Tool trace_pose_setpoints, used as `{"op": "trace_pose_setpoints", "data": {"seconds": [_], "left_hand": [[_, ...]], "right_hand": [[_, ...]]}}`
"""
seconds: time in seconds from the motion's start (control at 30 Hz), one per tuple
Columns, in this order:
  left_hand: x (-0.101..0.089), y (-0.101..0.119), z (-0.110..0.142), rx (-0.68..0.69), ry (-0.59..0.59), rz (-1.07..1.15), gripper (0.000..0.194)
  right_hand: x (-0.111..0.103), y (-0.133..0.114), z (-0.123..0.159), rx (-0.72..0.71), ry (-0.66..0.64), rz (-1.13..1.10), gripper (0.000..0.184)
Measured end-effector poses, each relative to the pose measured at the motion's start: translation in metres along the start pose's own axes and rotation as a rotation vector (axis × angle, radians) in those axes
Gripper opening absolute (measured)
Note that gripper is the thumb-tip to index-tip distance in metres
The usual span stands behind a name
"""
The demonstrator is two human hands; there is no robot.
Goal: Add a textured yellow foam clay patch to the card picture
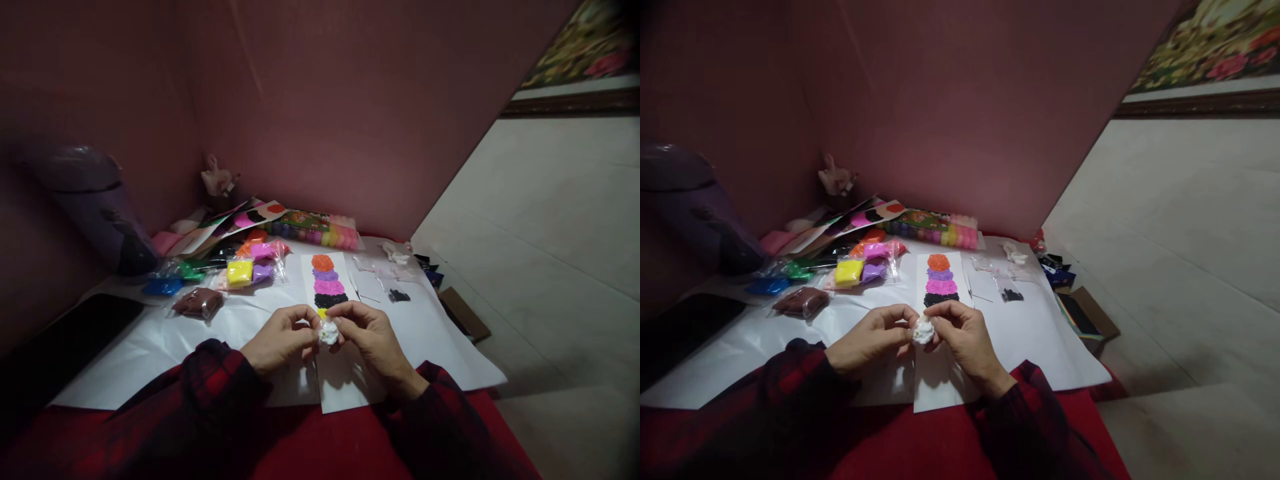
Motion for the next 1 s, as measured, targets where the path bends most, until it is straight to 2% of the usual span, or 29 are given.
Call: {"op": "trace_pose_setpoints", "data": {"seconds": [0.07,0.2,0.37,0.53,0.77,0.87,0.93,1.0], "left_hand": [[-0.002,-0.002,0.000,-0.035,0.032,-0.006,0.022],[-0.001,-0.002,0.000,-0.038,0.010,0.099,0.028],[-0.003,-0.004,-0.002,-0.034,0.051,0.225,0.035],[-0.006,-0.007,-0.002,-0.015,0.048,0.299,0.031],[-0.006,-0.010,-0.001,-0.070,-0.004,0.323,0.029],[-0.006,-0.008,0.000,-0.068,0.023,0.297,0.029],[-0.008,-0.004,0.001,-0.025,0.094,0.265,0.029],[-0.011,0.003,0.005,0.046,0.182,0.219,0.029]], "right_hand": [[-0.002,-0.002,0.000,-0.029,0.026,0.034,0.011],[-0.003,-0.007,-0.001,-0.084,0.046,0.073,0.011],[0.000,-0.005,-0.002,-0.059,0.005,0.028,0.014],[0.003,-0.003,0.000,-0.047,-0.002,0.002,0.015],[0.007,0.004,0.006,0.010,0.019,-0.059,0.016],[0.006,0.011,0.004,0.013,0.005,-0.059,0.016],[0.004,0.010,0.002,-0.060,-0.022,0.037,0.016],[0.002,0.001,0.003,-0.211,-0.034,0.169,0.020]]}}
Point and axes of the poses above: each hand's wrist, its own z-axis away from the middle knuckle, its own x-axis out of the palm, y = z × x, the point moved 6 cm from there along -z, towards the middle knuckle, and after that the axes turned 9 degrees about -x, right-handed, at the moved point
